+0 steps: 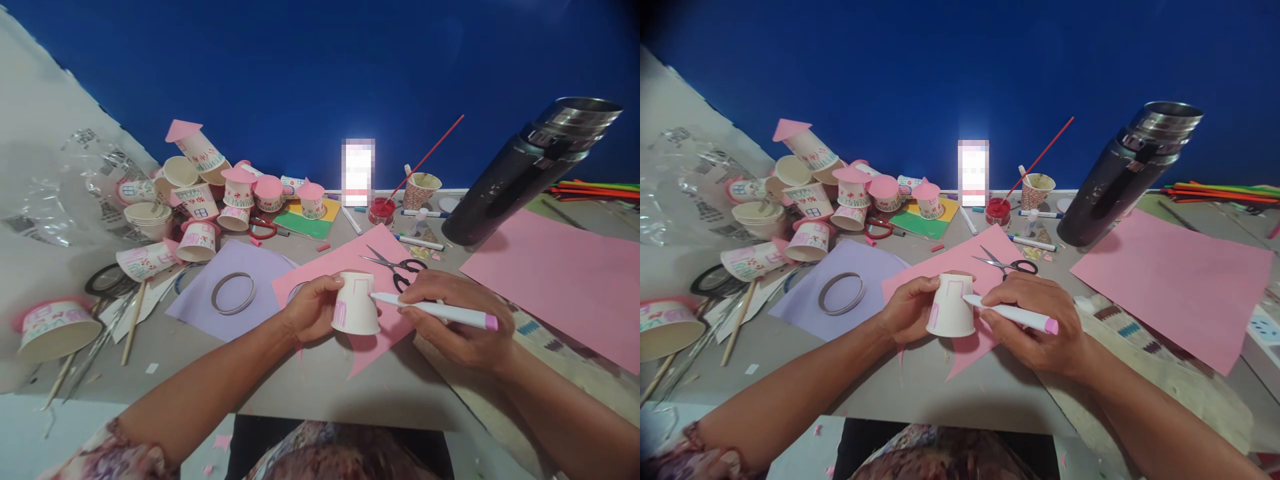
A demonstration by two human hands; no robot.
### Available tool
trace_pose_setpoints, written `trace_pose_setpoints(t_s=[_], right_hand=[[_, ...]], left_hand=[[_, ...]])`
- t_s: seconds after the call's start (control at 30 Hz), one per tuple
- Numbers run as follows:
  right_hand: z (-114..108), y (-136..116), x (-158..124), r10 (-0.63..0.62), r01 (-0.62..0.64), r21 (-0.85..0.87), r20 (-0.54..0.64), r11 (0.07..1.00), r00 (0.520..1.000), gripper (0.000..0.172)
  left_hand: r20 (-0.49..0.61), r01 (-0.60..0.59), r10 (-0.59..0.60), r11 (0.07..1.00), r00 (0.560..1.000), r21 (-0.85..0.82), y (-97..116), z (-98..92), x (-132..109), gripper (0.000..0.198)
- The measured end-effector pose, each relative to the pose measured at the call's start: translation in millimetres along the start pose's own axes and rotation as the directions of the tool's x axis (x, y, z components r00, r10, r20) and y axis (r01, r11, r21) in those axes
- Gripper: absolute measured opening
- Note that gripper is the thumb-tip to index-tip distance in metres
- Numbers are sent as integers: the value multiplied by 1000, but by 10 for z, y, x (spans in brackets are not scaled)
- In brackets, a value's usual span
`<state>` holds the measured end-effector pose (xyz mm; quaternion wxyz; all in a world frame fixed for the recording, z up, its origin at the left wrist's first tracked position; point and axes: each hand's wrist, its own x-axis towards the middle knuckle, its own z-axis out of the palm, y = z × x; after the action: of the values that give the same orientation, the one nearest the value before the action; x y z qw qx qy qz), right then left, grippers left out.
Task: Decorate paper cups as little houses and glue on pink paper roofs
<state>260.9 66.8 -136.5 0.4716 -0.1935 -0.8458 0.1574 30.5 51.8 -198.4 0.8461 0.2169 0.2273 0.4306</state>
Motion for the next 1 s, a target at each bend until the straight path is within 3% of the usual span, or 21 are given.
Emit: trace_pose_setpoints(t_s=[0.27,0.53,0.83,1.0], right_hand=[[23,-7,-15,-39,40,22,-13,999,999,14],[65,-28,-23,-47,46,71,15,996,999,15],[77,-25,-18,-19,17,50,39,999,999,12],[45,-32,-8,-13,13,25,21,1000,1000,14]], left_hand=[[-14,-21,21,1000,1000,23,-9,22,7,43],[-104,-41,58,987,993,158,-24,51,7,45],[-87,-45,60,986,994,163,-33,54,5,45],[-20,-60,62,993,998,102,-30,43,9,42]])
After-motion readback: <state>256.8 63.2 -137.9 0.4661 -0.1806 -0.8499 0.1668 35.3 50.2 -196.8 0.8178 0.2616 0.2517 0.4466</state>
